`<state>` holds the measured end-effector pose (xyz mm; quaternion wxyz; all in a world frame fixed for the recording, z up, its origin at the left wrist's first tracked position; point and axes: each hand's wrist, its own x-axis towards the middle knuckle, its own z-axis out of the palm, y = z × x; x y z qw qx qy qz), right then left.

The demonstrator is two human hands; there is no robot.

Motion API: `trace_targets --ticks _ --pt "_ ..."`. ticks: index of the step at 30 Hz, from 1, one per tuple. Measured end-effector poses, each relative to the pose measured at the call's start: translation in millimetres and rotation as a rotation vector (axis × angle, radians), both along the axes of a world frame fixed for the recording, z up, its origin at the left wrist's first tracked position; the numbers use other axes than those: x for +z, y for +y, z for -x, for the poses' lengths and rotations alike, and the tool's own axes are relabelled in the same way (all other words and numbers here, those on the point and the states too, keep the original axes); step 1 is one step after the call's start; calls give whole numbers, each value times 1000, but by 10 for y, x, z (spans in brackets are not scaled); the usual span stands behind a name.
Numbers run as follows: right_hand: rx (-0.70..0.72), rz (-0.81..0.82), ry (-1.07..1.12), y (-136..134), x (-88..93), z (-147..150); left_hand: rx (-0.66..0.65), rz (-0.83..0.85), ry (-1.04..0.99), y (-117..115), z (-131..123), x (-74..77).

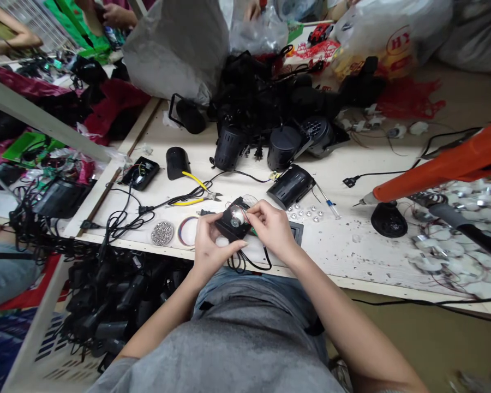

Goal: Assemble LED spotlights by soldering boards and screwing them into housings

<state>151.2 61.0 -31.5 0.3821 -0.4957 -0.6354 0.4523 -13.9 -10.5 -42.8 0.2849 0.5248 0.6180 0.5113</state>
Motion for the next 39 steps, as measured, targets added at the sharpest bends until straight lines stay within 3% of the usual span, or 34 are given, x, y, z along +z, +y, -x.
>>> trace_targets --ticks 4,11,39 --pt "31 25 24 121 32 -26 -209 152 -285 117 174 57" --pt "105 44 34 159 78 -47 -406 239 -262 358 330 157" --pt "77 23 27 164 -16 -66 -339 213 -351 387 186 122"
